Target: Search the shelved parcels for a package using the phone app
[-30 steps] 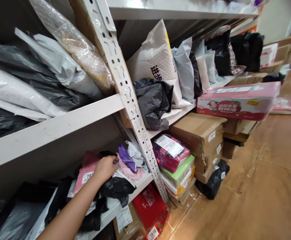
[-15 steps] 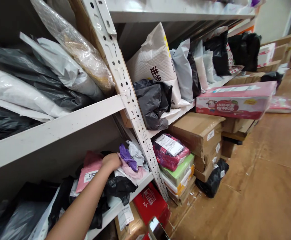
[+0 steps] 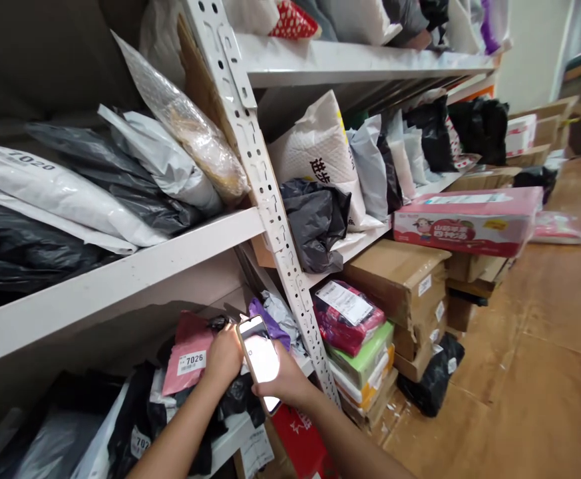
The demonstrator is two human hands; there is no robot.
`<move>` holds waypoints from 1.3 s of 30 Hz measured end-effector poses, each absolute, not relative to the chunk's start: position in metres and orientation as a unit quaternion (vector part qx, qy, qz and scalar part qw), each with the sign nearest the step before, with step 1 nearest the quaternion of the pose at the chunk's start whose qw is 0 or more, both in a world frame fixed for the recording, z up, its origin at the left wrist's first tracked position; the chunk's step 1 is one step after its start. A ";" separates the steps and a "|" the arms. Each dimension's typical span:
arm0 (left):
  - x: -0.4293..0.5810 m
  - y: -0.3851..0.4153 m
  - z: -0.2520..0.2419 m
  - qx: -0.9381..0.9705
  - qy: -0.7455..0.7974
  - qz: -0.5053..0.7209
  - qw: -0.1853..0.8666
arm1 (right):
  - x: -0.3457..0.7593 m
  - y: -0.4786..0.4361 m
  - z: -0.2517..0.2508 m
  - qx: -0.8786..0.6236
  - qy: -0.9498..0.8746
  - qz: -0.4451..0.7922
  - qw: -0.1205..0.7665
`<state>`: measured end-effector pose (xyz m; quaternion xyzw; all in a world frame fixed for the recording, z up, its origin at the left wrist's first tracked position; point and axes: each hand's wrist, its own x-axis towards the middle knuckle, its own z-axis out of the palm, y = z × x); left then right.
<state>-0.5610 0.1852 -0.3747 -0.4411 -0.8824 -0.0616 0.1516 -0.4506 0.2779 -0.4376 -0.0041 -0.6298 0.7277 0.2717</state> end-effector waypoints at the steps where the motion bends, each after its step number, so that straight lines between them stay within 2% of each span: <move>1: -0.560 0.182 -0.378 -0.442 -0.878 -0.077 0.166 | -0.455 0.278 -0.441 -0.007 -0.624 0.733 0.271; 6: -0.552 0.162 -0.397 -0.362 -0.874 -0.196 0.260 | -0.467 0.276 -0.457 -0.022 -0.585 0.762 0.278; 10: -0.545 0.152 -0.402 -0.329 -0.854 -0.214 0.341 | -0.459 0.273 -0.454 0.001 -0.550 0.788 0.276; 12: -0.542 0.153 -0.399 -0.385 -0.855 -0.190 0.292 | -0.448 0.268 -0.452 0.023 -0.534 0.798 0.280; 15: -0.536 0.158 -0.391 -0.486 -0.852 -0.136 0.136 | -0.428 0.261 -0.450 0.037 -0.520 0.802 0.292; 17: -0.528 0.162 -0.388 -0.473 -0.870 -0.065 0.124 | -0.416 0.260 -0.448 0.024 -0.507 0.813 0.285; 20: -0.514 0.168 -0.392 -0.428 -0.887 0.024 0.170 | -0.400 0.267 -0.443 -0.008 -0.483 0.840 0.248; 27: -0.509 0.168 -0.433 -0.382 -0.885 -0.076 0.254 | -0.372 0.297 -0.454 0.057 -0.427 0.887 0.165; 30: -0.510 0.163 -0.448 -0.396 -0.864 -0.094 0.296 | -0.366 0.292 -0.464 0.079 -0.373 0.920 0.092; 37: -0.505 0.155 -0.460 -0.393 -0.866 -0.160 0.264 | -0.368 0.251 -0.455 0.172 -0.341 0.924 -0.016; 39: -0.508 0.155 -0.465 -0.413 -0.865 -0.148 0.243 | -0.376 0.238 -0.457 0.190 -0.315 0.930 -0.011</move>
